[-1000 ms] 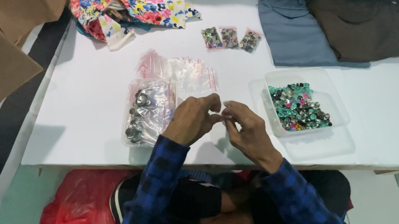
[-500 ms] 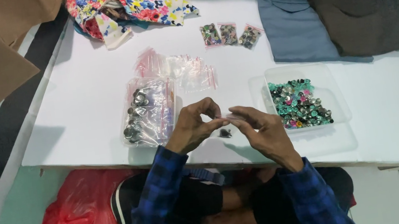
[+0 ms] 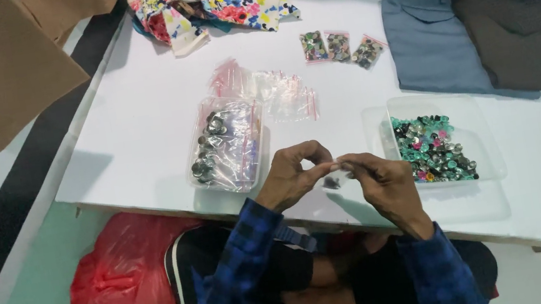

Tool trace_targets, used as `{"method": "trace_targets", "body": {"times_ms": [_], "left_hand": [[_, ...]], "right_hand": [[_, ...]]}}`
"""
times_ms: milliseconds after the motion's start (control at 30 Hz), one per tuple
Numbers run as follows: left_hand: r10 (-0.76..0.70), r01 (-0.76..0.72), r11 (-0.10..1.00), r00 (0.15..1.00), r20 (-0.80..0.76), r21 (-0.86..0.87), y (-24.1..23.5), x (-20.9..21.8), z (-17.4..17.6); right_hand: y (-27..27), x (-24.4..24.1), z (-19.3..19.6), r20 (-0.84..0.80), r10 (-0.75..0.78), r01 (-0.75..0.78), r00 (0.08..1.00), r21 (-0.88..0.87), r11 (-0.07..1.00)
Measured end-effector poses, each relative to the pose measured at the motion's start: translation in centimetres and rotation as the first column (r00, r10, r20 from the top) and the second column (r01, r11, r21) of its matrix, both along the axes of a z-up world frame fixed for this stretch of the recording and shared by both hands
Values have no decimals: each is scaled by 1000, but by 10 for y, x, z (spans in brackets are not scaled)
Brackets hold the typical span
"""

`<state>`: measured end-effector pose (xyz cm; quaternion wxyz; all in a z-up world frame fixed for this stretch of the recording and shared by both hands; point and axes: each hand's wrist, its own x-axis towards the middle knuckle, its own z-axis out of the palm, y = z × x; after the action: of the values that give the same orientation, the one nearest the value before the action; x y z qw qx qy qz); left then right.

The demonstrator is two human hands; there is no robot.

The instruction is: Sorting small buttons from a container and placing them into small plastic bags

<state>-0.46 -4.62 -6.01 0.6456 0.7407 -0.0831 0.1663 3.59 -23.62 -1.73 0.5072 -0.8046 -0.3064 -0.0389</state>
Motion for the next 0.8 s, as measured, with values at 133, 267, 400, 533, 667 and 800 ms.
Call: {"method": "trace_targets", "body": {"times_ms": [133, 267, 400, 533, 667, 800], "left_hand": [[17, -17, 999, 1000, 9, -32, -4, -9, 0], [-26, 19, 989, 998, -49, -147, -5, -22, -1], [53, -65, 974, 997, -58, -216, 6, -24, -14], [139, -153, 937, 988, -68, -314, 47, -40, 13], [334, -337, 876, 940, -68, -345, 100, -34, 27], [597, -597, 800, 784, -167, 58, 141, -17, 31]], "right_hand": [[0, -3, 4, 8, 25, -25, 1000, 52, 998], [9, -4, 15, -123, 44, -20, 991, 187, 982], [29, -13, 29, -185, 82, -31, 979, 262, 965], [58, -5, 22, -169, 164, -107, 972, 306, 946], [107, -5, 35, -271, 193, -141, 943, 201, 969], [150, 3, 21, -255, 175, -147, 951, 125, 981]]}}
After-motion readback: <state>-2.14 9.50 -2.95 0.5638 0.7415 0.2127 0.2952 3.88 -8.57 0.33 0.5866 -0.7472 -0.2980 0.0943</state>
